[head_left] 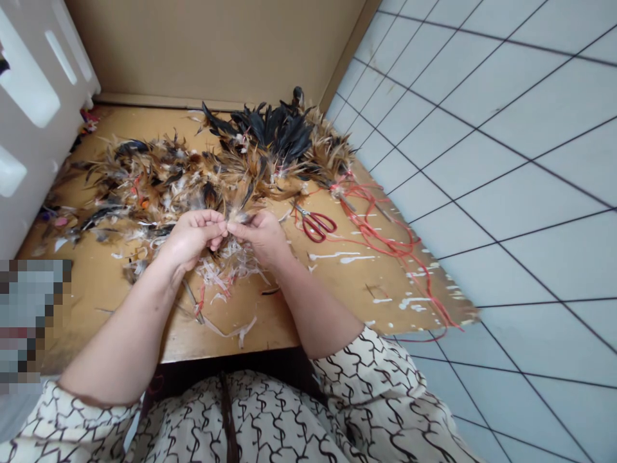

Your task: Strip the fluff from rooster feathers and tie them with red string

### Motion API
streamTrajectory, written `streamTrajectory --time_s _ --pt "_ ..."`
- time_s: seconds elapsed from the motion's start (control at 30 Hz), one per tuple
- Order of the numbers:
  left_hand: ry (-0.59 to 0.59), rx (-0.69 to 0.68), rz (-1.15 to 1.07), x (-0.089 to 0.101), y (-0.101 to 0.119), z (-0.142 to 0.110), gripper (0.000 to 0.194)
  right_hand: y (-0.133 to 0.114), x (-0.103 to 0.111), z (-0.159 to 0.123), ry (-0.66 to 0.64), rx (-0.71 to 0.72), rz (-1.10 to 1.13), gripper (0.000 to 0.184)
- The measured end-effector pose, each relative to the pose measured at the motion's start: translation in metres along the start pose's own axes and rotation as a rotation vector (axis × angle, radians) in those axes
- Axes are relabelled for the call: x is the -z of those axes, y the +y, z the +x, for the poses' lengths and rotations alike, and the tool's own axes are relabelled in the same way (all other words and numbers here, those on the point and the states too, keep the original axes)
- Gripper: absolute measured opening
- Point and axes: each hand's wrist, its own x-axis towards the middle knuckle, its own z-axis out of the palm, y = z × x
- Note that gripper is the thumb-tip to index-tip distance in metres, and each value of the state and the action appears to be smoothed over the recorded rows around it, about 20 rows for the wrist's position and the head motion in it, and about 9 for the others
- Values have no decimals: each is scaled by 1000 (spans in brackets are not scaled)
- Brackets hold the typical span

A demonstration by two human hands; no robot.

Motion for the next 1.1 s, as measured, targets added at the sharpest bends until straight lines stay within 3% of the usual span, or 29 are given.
streamTrajectory --time_s 0.13,0.3,0.53,0.9,1.1 --pt "-106 73 -29 3 2 -1 14 0 1 -1 -30 -30 84 39" --pt "-130 141 -36 4 4 -2 11 1 2 -1 -32 -43 90 37" --pt "-32 34 49 0 2 -2 11 1 0 -1 79 -47 59 32" --pt "-105 11 35 4 -1 -2 11 1 2 0 3 -71 119 35" --pt "-61 -54 119 1 -1 -2 14 5 3 2 -13 -69 100 41"
